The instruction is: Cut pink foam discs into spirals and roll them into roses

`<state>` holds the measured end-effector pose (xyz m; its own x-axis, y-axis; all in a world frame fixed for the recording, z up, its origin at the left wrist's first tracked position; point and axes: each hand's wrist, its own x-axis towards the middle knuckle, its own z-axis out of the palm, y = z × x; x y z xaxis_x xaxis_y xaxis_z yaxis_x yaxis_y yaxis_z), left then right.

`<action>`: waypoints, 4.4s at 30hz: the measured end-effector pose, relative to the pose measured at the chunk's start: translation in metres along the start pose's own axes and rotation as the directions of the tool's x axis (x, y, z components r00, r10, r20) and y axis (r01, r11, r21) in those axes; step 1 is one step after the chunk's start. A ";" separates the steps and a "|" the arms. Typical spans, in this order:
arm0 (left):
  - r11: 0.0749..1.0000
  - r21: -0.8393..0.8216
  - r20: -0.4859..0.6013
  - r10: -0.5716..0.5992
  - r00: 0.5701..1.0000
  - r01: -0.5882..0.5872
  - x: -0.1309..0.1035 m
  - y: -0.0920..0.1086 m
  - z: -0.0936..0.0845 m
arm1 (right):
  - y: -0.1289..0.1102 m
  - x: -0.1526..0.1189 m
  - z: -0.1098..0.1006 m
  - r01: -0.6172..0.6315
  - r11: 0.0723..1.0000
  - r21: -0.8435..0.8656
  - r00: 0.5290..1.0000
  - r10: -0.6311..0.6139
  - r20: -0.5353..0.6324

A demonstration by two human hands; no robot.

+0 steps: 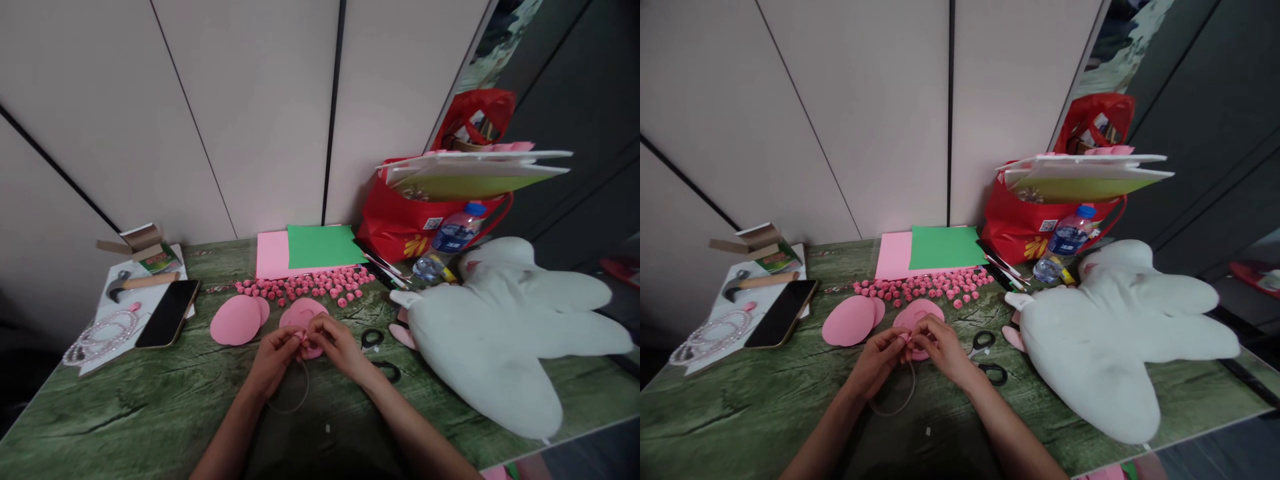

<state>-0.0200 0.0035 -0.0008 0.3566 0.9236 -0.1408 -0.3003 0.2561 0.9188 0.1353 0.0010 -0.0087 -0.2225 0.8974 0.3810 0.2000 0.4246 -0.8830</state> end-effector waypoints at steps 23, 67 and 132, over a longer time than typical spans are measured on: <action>0.974 0.219 0.020 0.062 0.998 -0.065 0.000 -0.005 -0.004 | 0.004 -0.005 -0.004 0.169 0.956 -0.240 0.979 -0.136 0.149; 0.537 0.800 -0.065 0.521 0.851 -0.268 0.004 -0.020 -0.015 | 0.066 0.012 -0.096 -0.297 0.750 -0.591 0.909 0.032 -0.416; 0.889 0.417 -0.464 0.386 0.797 -0.188 0.005 -0.006 -0.011 | 0.016 0.015 -0.007 -0.300 0.557 0.774 0.911 0.409 0.059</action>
<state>-0.0258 0.0099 -0.0114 -0.2420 0.9677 0.0713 0.0349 -0.0648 0.9973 0.1417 0.0219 -0.0156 -0.1770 0.9837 -0.0301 -0.5605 -0.1259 -0.8185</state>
